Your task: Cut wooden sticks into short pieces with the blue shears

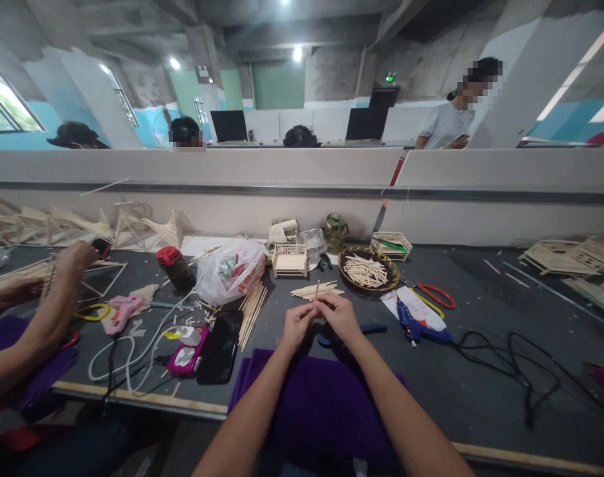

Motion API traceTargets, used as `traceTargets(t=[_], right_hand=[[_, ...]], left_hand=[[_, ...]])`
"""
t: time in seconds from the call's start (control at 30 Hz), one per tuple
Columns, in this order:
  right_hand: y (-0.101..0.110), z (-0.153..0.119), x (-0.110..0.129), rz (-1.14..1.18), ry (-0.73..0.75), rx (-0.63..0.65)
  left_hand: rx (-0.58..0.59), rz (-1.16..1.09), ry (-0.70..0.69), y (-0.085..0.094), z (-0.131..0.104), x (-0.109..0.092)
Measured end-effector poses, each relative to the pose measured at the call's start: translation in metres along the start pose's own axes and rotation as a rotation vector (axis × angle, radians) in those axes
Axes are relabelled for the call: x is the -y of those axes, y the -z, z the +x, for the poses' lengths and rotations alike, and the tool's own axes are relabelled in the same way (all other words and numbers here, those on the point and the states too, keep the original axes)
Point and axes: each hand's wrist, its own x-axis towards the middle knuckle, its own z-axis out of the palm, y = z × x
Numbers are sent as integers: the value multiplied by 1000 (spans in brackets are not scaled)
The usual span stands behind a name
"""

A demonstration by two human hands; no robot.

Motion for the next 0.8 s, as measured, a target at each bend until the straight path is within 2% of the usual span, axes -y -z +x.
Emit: traceTargets(t=[0.13,0.23,0.3,0.37,0.47,0.6,0.8], right_hand=[[34,-11,-4,-136,-69,94],[68,-34,-17,-447,-57,285],[82,-52,-25,-630,-109,393],[87,-65,-29,-771,-146,482],[83,-71,-24,-895,-157,560],[75,-62,-6,-989,-128,568],[70,-56,9,-921,-137,343]], left_hand=[[-58,-37,102,7,-1,-6],[-95,-80,202,13,-1,-10],[-105,-109,236,15,0,-10],[-102,-125,267,15,0,-8],[-93,-132,313,13,-1,-5],[-94,-132,335,13,-3,-6],[-109,-35,271,21,-4,-3]])
